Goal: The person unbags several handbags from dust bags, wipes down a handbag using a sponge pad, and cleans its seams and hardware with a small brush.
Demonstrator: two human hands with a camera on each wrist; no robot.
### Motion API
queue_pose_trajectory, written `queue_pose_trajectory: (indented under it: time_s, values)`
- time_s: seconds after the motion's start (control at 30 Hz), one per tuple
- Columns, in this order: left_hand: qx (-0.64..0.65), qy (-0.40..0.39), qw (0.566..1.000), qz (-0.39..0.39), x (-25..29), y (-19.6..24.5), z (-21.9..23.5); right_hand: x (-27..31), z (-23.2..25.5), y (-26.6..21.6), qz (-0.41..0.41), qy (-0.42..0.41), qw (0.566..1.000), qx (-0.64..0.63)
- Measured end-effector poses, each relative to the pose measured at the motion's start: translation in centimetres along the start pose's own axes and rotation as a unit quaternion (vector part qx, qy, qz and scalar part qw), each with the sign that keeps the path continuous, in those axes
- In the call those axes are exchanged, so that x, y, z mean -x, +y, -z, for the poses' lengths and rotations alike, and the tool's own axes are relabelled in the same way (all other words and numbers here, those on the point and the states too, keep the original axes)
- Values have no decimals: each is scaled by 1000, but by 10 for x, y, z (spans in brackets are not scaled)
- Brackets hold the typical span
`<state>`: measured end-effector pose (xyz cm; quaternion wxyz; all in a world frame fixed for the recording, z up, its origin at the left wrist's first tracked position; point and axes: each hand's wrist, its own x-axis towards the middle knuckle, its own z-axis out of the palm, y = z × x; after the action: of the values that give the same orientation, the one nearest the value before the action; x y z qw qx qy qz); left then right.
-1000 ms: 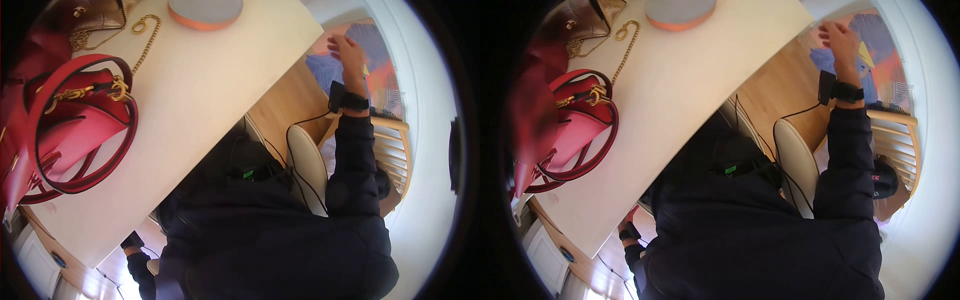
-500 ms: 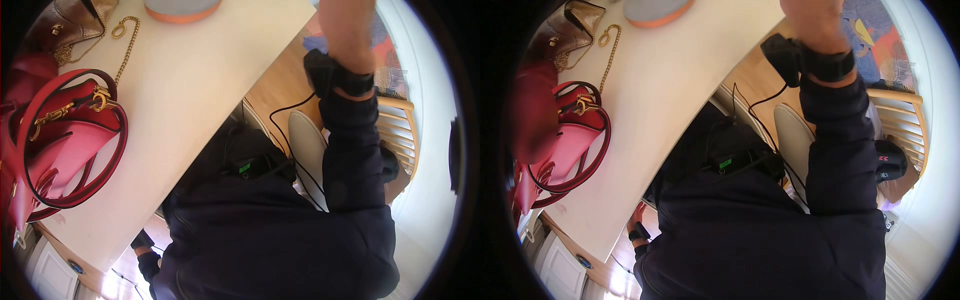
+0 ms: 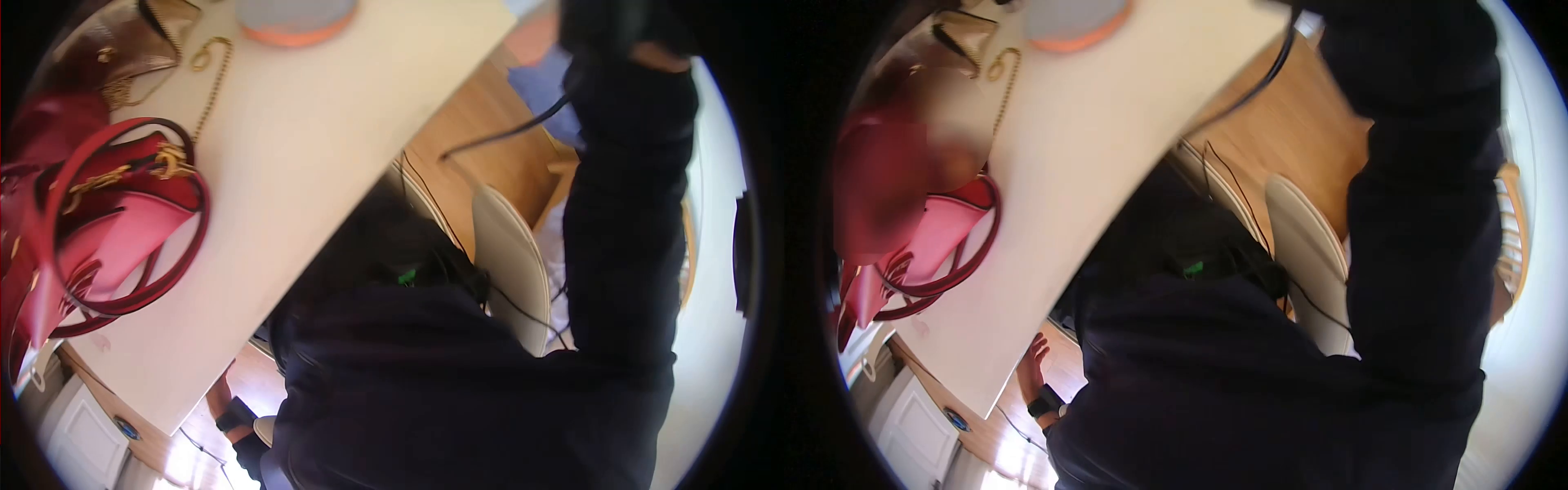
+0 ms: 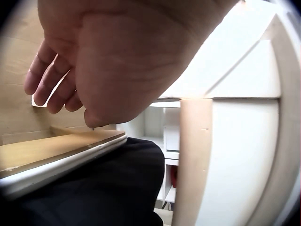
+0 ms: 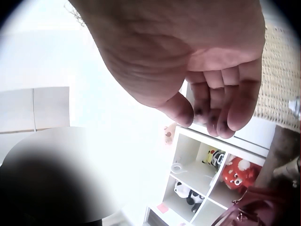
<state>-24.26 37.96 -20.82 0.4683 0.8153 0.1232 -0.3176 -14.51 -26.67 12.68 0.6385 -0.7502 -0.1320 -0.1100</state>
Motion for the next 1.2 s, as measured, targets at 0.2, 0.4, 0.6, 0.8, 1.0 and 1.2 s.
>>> queue_pose_trajectory:
  time_s: [0.2, 0.4, 0.6, 0.8, 1.0, 1.2]
  values:
    - [-82, -57, 993, 58, 77, 110, -33, -59, 6, 28, -46, -77, 989, -117]
    - [-46, -181, 970, -152, 169, 260, -46, -63, -28, 106, -74, -12, 977, -202]
    - [-29, 332, 861, -384, 115, 339, -32, -56, -41, 139, -78, -30, 974, -210]
    - [108, 318, 785, -520, 7, 385, -5, -44, -55, 158, -68, -71, 978, -185]
    - [45, 231, 822, -518, -29, 389, -28, -44, -61, 161, -83, -84, 983, -139]
    - [43, 123, 825, -550, -29, 384, -31, -42, -58, 154, -108, -109, 982, -113]
